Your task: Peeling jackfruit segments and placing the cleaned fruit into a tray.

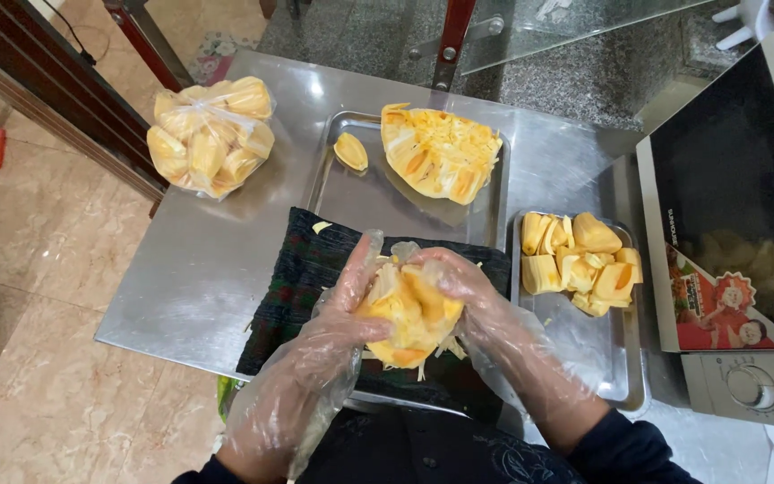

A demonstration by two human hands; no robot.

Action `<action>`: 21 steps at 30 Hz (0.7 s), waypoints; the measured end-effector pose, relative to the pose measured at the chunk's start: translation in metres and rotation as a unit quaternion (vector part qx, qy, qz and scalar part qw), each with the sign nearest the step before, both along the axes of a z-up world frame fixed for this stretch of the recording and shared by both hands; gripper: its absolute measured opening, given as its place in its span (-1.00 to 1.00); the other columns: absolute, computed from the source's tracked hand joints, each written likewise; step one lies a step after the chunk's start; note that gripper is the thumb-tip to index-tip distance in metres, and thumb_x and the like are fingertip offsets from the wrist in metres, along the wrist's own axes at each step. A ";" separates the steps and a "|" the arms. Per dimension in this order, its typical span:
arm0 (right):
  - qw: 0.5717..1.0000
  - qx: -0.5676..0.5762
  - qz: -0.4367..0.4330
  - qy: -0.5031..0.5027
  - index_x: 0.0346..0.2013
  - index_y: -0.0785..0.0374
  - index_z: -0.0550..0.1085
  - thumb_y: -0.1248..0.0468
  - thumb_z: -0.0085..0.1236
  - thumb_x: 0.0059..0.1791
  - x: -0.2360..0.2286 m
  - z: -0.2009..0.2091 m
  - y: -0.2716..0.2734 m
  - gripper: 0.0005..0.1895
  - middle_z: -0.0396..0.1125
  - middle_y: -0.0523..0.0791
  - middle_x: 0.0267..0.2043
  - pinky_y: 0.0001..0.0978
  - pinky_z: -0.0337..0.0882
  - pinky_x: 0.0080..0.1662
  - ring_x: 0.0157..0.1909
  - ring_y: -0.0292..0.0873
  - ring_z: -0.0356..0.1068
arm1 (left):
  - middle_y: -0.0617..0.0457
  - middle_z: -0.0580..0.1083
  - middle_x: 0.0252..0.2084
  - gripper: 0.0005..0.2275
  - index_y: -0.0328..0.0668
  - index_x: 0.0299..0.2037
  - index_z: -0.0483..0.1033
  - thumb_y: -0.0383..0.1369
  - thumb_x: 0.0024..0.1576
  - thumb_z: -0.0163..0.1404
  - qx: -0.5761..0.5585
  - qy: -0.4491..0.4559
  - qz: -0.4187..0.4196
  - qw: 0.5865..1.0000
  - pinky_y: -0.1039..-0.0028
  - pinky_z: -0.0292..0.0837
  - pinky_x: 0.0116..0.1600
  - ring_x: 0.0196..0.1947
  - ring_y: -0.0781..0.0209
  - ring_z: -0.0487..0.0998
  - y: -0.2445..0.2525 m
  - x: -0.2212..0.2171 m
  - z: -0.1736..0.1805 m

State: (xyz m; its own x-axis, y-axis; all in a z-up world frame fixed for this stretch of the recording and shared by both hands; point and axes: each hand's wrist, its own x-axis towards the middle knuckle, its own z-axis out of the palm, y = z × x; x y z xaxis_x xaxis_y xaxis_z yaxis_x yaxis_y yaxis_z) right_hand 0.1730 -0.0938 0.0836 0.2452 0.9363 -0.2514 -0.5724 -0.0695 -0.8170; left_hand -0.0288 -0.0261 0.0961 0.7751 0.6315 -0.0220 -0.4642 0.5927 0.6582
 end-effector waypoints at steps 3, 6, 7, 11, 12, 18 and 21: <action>0.998 -0.005 0.000 0.057 0.18 0.43 0.43 0.07 0.28 -0.28 0.013 0.005 -0.002 -0.20 0.50 0.22 -0.11 0.09 0.62 -0.17 -0.17 0.07 0.58 | -0.42 0.18 0.44 0.12 0.16 0.59 -0.20 -0.89 -0.14 0.13 -0.046 -0.074 -0.022 0.996 -0.08 0.43 0.25 0.32 -0.47 0.37 0.002 -0.003 -0.001; 0.984 -0.059 0.014 0.170 0.21 0.38 0.37 -0.03 0.24 -0.13 0.017 0.001 0.003 -0.25 0.42 0.29 0.08 0.22 0.56 0.00 -0.01 0.26 0.53 | -0.34 0.15 0.47 0.03 0.14 0.59 -0.13 -0.80 -0.06 0.15 -0.037 -0.058 -0.023 0.997 -0.02 0.37 0.32 0.36 -0.34 0.33 0.003 -0.008 0.002; 0.956 -0.068 0.008 0.286 0.15 0.36 0.38 -0.05 0.26 -0.10 -0.001 0.038 0.000 -0.30 0.44 0.28 0.05 0.26 0.59 -0.06 -0.05 0.25 0.55 | -0.34 0.09 0.51 0.01 0.17 0.60 -0.18 -0.63 -0.02 0.21 -0.022 -0.084 -0.035 0.996 -0.05 0.35 0.33 0.39 -0.35 0.30 0.006 -0.008 -0.008; 0.891 -0.021 0.040 0.451 0.21 0.30 0.33 -0.09 0.20 -0.03 -0.008 0.064 -0.009 -0.32 0.42 0.20 0.10 0.16 0.61 -0.07 0.01 0.17 0.51 | -0.37 0.12 0.50 0.03 0.06 0.60 -0.25 -0.39 -0.03 0.27 -0.059 -0.161 -0.046 0.984 -0.18 0.38 0.28 0.35 -0.38 0.36 0.006 0.002 -0.033; 0.891 -0.023 0.039 0.451 0.21 0.30 0.33 -0.09 0.20 -0.03 -0.001 0.058 -0.012 -0.32 0.42 0.20 0.10 0.16 0.61 -0.07 0.01 0.17 0.51 | -0.37 0.12 0.50 0.03 0.06 0.60 -0.25 -0.39 -0.03 0.27 -0.060 -0.161 -0.046 0.984 -0.18 0.38 0.28 0.35 -0.38 0.36 0.005 0.003 -0.030; 0.782 0.142 0.146 0.589 0.52 0.19 0.16 -0.14 -0.06 0.11 0.024 0.050 -0.024 -0.23 0.30 -0.01 0.34 -0.26 0.58 0.08 0.30 -0.05 0.37 | -0.52 0.22 0.38 -0.06 -0.03 0.56 -0.02 -0.19 -0.05 0.27 -0.113 -0.253 -0.079 0.958 -0.18 0.55 0.15 0.21 -0.40 0.46 0.009 -0.013 -0.005; 0.991 -0.082 -0.061 -0.083 0.23 0.25 0.40 -0.19 0.16 -0.21 0.029 0.093 -0.009 -0.15 0.45 0.13 0.11 0.06 0.62 -0.09 0.01 0.11 0.54 | -0.45 0.29 0.34 -0.14 -0.02 0.52 0.11 -0.21 -0.05 0.23 -0.079 -0.197 -0.029 0.977 -0.11 0.64 0.05 0.08 -0.26 0.56 0.023 -0.031 -0.004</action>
State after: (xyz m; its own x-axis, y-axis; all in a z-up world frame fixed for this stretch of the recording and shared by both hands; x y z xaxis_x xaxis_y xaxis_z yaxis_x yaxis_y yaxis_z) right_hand 0.2024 -0.1031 0.1763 0.4046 0.8471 -0.3444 -0.4426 -0.1481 -0.8844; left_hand -0.0598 -0.0026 0.0924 0.7781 0.5984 0.1910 -0.6248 0.7057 0.3341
